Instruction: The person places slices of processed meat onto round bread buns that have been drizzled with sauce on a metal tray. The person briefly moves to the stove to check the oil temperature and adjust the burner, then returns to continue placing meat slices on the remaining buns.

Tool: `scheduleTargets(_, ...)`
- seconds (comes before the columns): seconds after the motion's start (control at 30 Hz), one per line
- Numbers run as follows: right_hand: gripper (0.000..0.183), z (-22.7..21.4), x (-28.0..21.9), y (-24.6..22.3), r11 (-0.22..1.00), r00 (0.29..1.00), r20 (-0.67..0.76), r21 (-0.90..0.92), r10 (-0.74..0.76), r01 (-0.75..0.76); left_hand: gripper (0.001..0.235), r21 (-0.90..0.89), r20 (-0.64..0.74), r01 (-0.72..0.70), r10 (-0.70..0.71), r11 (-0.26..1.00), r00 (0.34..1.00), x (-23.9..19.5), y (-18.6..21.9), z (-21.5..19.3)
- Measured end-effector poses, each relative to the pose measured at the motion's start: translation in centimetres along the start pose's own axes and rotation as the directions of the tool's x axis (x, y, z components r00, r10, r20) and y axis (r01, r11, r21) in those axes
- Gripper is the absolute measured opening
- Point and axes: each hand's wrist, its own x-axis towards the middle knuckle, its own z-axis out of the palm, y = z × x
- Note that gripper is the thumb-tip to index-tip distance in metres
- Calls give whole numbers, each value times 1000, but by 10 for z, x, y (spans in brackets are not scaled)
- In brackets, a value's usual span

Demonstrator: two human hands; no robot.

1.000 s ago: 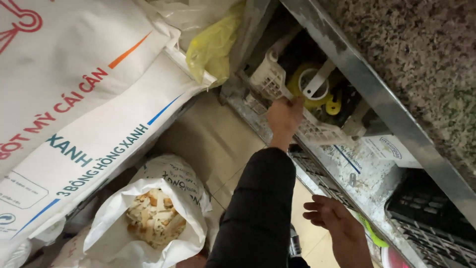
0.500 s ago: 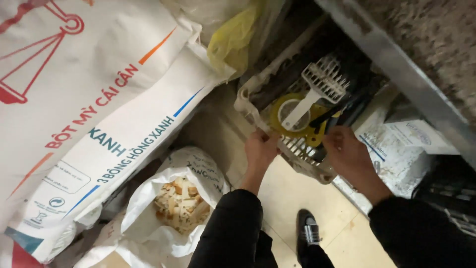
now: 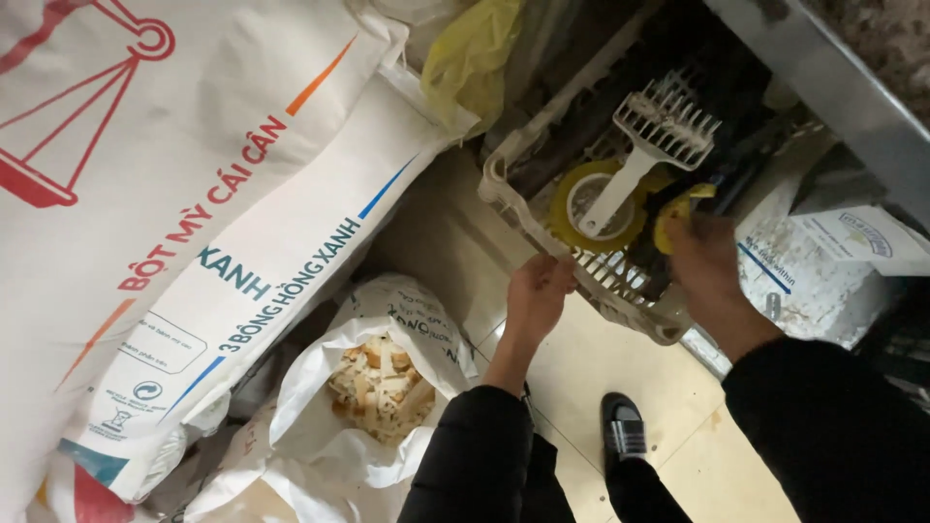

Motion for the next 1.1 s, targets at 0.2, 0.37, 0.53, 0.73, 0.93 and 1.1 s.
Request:
scheduleTargets(0.2, 29, -37, -65, -14, 896, 992, -51, 438, 112, -79, 55, -239, -16, 101, -107, 966, 994, -30, 31, 10)
scheduleTargets(0.37, 49, -69, -177, -46, 883, 977, -59, 440, 207, -161, 64, -269, 190, 381, -339, 885, 921, -65, 46, 24)
scheduleTargets(0.53, 55, -76, -256, -71, 884, 895, -255, 396, 367, -250, 69, -226, 140, 355, -331, 907, 933, -77, 53, 62)
scheduleTargets(0.73, 52, -90, -285, -30, 912, 907, -346, 401, 238, -87, 57, -87, -54, 381, -386, 921, 921, -64, 49, 75)
scheduleTargets(0.93, 67, -108, -230, 134, 906, 975, -160, 416, 155, -75, 41, -250, -120, 315, -353, 915, 928, -52, 47, 66)
scheduleTargets(1.1, 61, -137, -235, 304, 495, 938, 268, 798, 220, -344, 44, -294, -121, 224, -269, 929, 956, -49, 67, 69)
